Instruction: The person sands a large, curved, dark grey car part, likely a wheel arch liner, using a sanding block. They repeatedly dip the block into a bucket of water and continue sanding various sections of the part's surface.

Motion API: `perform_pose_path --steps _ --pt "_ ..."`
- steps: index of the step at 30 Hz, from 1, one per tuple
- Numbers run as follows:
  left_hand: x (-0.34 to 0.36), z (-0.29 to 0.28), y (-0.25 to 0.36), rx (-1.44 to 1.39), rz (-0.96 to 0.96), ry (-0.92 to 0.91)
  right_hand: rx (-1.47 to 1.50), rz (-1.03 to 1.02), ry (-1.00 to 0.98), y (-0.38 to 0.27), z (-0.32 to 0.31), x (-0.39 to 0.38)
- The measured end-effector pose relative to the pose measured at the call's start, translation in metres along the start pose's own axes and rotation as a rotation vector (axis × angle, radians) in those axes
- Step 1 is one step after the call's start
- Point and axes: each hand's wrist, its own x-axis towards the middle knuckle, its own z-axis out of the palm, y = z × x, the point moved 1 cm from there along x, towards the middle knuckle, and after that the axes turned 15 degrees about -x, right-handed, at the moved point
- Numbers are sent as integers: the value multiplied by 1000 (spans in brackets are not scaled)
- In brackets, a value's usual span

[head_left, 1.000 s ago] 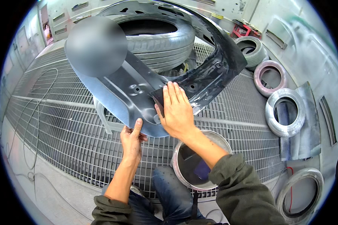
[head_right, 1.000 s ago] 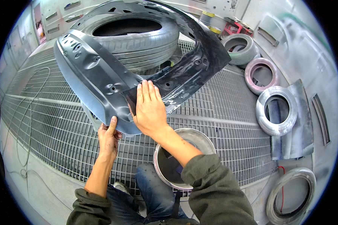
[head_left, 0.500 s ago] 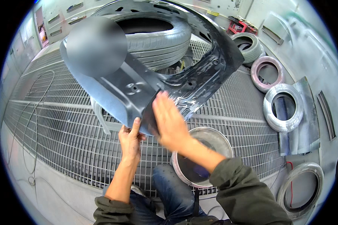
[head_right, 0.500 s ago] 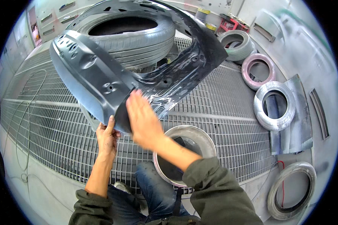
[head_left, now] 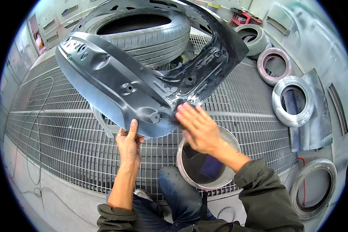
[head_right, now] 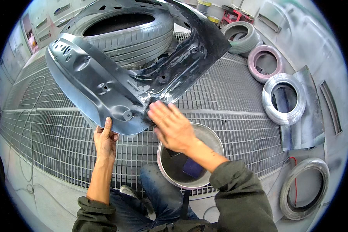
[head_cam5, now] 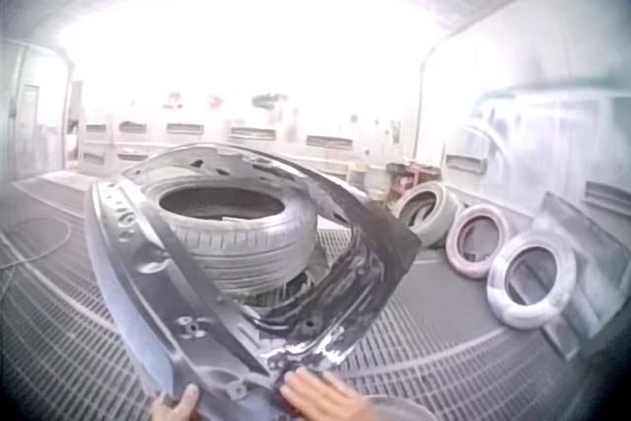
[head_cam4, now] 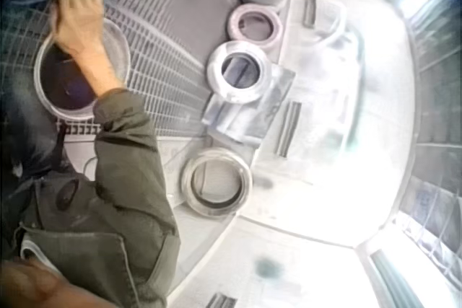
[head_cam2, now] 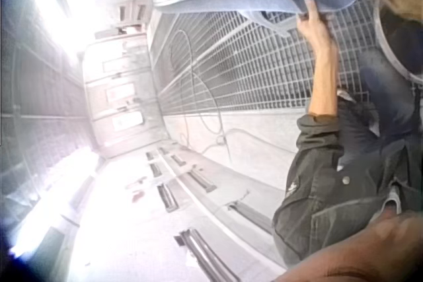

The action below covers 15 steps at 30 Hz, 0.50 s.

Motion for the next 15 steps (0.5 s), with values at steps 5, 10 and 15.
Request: perform_pose_path --steps 5,10,15 --pt "2 0 -9 -6 -7 -8 -144 238 77 12 9 3" --pt "3 1 -5 7 -3 -11 -107 29 -13 20 -4 -5" --pt "5 -3 -4 -16 29 -9 -322 371 89 112 6 -5"
